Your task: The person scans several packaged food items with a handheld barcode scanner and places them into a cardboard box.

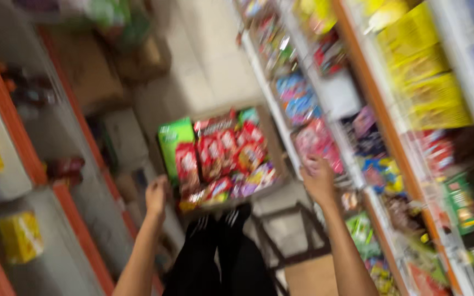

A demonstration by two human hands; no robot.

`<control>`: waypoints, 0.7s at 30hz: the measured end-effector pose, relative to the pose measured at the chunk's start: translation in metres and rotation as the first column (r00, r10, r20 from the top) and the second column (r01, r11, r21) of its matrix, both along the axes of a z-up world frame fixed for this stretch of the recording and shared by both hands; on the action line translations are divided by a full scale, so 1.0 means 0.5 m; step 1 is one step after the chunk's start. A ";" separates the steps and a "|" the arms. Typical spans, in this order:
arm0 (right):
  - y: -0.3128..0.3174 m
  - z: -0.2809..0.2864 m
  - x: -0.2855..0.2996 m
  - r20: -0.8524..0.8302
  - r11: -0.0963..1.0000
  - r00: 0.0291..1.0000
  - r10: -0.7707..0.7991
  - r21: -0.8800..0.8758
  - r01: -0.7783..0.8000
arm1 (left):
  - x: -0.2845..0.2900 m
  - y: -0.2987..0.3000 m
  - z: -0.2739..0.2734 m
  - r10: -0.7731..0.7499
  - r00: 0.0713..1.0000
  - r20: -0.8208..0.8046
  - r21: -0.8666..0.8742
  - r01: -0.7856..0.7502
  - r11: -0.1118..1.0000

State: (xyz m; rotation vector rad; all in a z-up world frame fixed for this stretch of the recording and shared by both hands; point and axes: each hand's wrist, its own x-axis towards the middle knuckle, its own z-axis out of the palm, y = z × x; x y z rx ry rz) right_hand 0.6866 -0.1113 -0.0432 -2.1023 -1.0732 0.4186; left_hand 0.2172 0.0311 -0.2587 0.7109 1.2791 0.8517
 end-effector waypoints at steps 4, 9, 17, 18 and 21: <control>-0.016 -0.227 -0.109 0.060 0.942 0.984 0.168 -0.304 -0.142 | -0.058 0.084 -0.141 -0.041 0.863 -0.504 0.117 0.115 0.986; 0.066 -0.373 -0.161 -0.368 0.952 0.926 0.085 -0.244 -0.184 | -0.090 0.142 -0.307 -0.247 0.578 -0.778 -0.089 0.287 0.954; 0.150 -0.448 -0.086 0.353 0.925 0.930 0.106 -0.378 0.037 | -0.122 0.100 -0.543 -0.156 0.385 -0.910 0.125 0.611 0.782; 0.149 -0.467 -0.053 0.350 0.855 0.936 0.042 -0.497 0.147 | -0.127 0.096 -0.551 -0.162 0.384 -0.909 0.118 0.610 0.784; 0.134 -0.571 0.054 0.366 0.905 0.929 0.055 -0.411 0.108 | -0.119 0.096 -0.553 -0.283 0.382 -0.880 0.044 0.659 0.751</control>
